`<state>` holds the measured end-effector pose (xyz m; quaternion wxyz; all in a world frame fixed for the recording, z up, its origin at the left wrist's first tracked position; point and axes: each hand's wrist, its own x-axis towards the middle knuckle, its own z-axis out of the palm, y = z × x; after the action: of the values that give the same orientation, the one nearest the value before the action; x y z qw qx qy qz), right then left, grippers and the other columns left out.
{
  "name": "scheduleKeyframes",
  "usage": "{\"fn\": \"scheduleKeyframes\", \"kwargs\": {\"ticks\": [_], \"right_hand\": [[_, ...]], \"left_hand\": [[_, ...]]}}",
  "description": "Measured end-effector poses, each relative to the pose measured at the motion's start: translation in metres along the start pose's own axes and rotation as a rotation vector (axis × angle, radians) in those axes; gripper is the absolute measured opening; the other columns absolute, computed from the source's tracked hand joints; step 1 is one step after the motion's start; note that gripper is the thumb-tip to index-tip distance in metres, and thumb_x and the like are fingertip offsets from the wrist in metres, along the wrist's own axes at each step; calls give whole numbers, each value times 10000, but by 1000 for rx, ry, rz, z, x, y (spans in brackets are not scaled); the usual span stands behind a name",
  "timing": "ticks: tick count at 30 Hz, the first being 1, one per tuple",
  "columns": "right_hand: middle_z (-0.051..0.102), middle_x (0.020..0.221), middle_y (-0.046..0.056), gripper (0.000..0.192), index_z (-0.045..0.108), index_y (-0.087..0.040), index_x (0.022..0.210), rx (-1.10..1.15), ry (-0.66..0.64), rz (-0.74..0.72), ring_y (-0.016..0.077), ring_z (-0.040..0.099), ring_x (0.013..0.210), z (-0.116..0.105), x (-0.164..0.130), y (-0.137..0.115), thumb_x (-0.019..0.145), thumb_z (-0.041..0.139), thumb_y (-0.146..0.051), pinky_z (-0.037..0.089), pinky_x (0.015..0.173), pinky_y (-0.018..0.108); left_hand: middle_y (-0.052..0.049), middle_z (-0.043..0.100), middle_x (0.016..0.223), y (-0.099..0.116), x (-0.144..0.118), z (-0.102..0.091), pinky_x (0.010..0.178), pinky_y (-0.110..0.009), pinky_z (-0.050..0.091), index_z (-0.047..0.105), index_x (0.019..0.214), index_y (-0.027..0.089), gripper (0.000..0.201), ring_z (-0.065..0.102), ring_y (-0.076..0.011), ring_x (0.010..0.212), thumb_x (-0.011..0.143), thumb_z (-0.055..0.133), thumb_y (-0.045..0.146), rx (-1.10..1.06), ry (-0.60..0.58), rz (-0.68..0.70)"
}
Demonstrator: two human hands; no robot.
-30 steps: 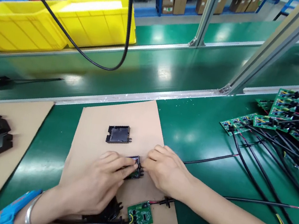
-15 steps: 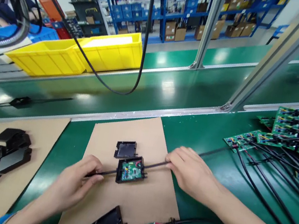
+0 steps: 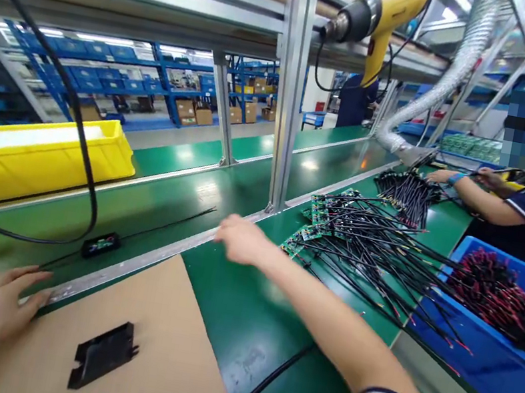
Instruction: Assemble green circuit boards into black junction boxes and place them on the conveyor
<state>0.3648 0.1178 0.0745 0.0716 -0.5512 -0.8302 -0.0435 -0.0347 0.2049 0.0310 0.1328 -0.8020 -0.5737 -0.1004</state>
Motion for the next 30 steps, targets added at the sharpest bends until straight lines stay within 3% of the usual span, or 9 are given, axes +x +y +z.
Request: {"fn": "scheduleKeyframes", "kwargs": {"ticks": [2,5,7,9,12,15,19,25,30], "right_hand": [[658,1004,72,281,699,-189,962,-34,12,135,201,530,1000,-11,-56,36,743,594,-48,386,857,315],[649,895,158,173,686,-111,812,-115,94,381,272,541,962,-31,-125,93,742,554,-23,381,818,403],[642,859,190,186,659,-105,721,-137,146,450,299,554,948,-40,-148,115,818,503,-78,366,800,440],[648,885,198,260,653,-120,759,-133,202,450,307,567,959,-45,-153,116,894,433,-146,360,817,450],[653,933,166,239,628,-148,904,-104,321,411,292,586,940,-56,-138,78,936,408,-236,392,833,412],[648,927,86,184,577,-196,987,79,437,276,237,606,848,-77,-114,13,941,435,-305,431,764,336],[591,758,6,151,518,-223,884,450,340,12,155,536,665,-100,-86,-66,960,414,-302,400,625,274],[574,719,-24,213,493,-208,823,854,72,-124,109,492,627,-89,-56,-120,981,386,-299,371,569,231],[517,665,-34,217,462,-205,775,927,102,-96,107,456,588,-88,-45,-127,956,414,-314,354,539,235]], "left_hand": [[-104,632,1208,-4,-21,-1,769,-491,496,665,1034,251,306,581,-369,1095,899,453,425,-54,-60,-8],[-124,597,1254,6,-48,-18,761,-454,515,693,1011,230,318,561,-370,1131,886,492,442,-192,-36,-20],[-128,590,1243,25,-58,-36,811,-416,516,692,1016,216,322,567,-338,1129,880,515,448,-317,-41,33],[-132,590,1220,52,-64,-54,900,-425,494,681,1033,200,336,572,-309,1121,885,517,453,-451,-47,92],[-105,608,1192,100,-71,-77,986,-458,452,659,1035,206,298,566,-272,1131,904,511,429,-672,-34,178],[-110,590,1249,145,-80,-91,956,-448,475,582,1180,218,319,561,-252,1146,911,533,381,-973,-136,258],[-151,468,1391,182,-94,-94,999,-462,432,362,1391,238,711,503,-268,1219,796,710,418,-1369,-181,288],[-101,636,1088,184,-109,-96,932,-402,461,580,1080,191,336,589,-227,1031,899,590,473,-1757,-178,55],[-60,638,944,164,-120,-99,874,-373,478,554,950,194,293,621,-205,923,890,606,476,-1908,-141,-18]]}}
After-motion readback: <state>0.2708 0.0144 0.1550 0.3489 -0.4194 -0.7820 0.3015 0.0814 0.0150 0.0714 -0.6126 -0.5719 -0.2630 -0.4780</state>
